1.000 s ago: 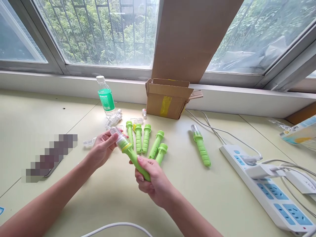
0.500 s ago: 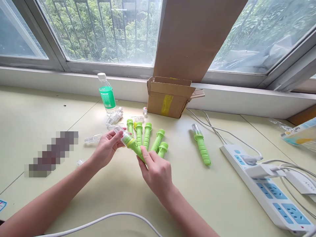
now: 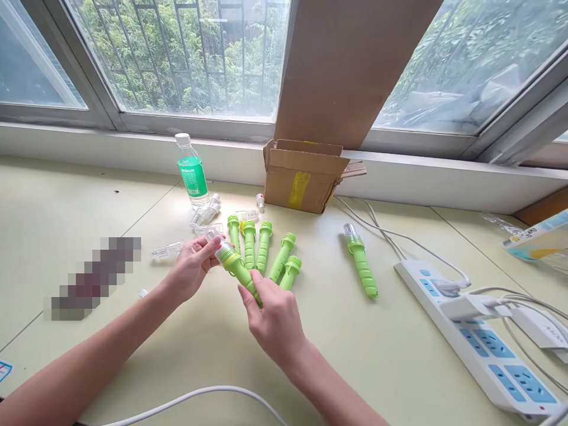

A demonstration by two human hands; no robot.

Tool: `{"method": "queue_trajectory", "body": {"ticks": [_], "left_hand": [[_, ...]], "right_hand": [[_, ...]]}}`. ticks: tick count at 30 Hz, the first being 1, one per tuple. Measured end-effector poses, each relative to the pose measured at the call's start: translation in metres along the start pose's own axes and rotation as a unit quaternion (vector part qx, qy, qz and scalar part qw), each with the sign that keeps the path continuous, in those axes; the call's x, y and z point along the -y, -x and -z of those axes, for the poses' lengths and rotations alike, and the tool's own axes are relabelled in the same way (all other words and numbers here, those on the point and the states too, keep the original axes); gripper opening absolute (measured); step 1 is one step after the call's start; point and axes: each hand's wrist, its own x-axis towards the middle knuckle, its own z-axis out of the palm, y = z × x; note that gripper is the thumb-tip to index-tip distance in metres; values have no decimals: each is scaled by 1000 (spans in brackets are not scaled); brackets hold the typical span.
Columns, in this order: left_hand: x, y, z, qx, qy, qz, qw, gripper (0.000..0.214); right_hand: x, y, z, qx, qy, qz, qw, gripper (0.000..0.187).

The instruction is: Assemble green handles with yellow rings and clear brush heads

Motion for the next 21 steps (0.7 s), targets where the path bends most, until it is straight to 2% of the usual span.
{"method": "queue_trajectory", "body": {"ticks": [2, 3, 5, 6, 7, 8, 9, 10, 13, 15, 16, 18, 20, 21], "left_hand": [[-2, 0, 0, 7, 7, 2, 1000, 32], [-2, 1, 0, 12, 12, 0, 1000, 32], [-3, 1, -1, 26, 28, -2, 999, 32], [-4, 1, -1, 33, 36, -4, 999, 32], [-4, 1, -1, 41, 43, -5, 998, 33], [-4, 1, -1, 47, 49, -6, 998, 33], [-4, 1, -1, 52, 53, -6, 997, 33], [-4, 2, -2, 55, 55, -6, 997, 34], [-4, 3, -4, 54, 48, -5, 997, 35], [-3, 3, -5, 46, 37, -3, 998, 32], [-2, 3, -5, 40, 33, -1, 999, 32], [0, 3, -5, 28, 29, 2, 999, 33], [1, 3, -5, 21, 28, -2, 999, 34], [1, 3, -4, 20, 25, -5, 999, 33]], "right_hand": [[7, -4, 7, 47, -131, -114, 984, 25], [10, -7, 11, 82, -206, -181, 958, 27], [11, -12, 20, 172, -355, -301, 869, 36], [11, -15, 24, 198, -405, -344, 824, 36], [10, -17, 27, 212, -437, -366, 794, 35], [8, -18, 30, 217, -451, -371, 782, 34], [7, -19, 31, 216, -447, -361, 789, 35], [6, -20, 32, 208, -426, -337, 813, 35], [2, -17, 29, 131, -269, -213, 930, 33], [-3, -13, 23, 44, -112, -97, 988, 27], [-7, -10, 19, 6, -32, -30, 999, 28], [-13, -6, 12, -42, 108, 71, 991, 31], [-17, -3, 6, -53, 173, 116, 977, 32], [-17, -2, 5, -49, 173, 116, 977, 31]]}}
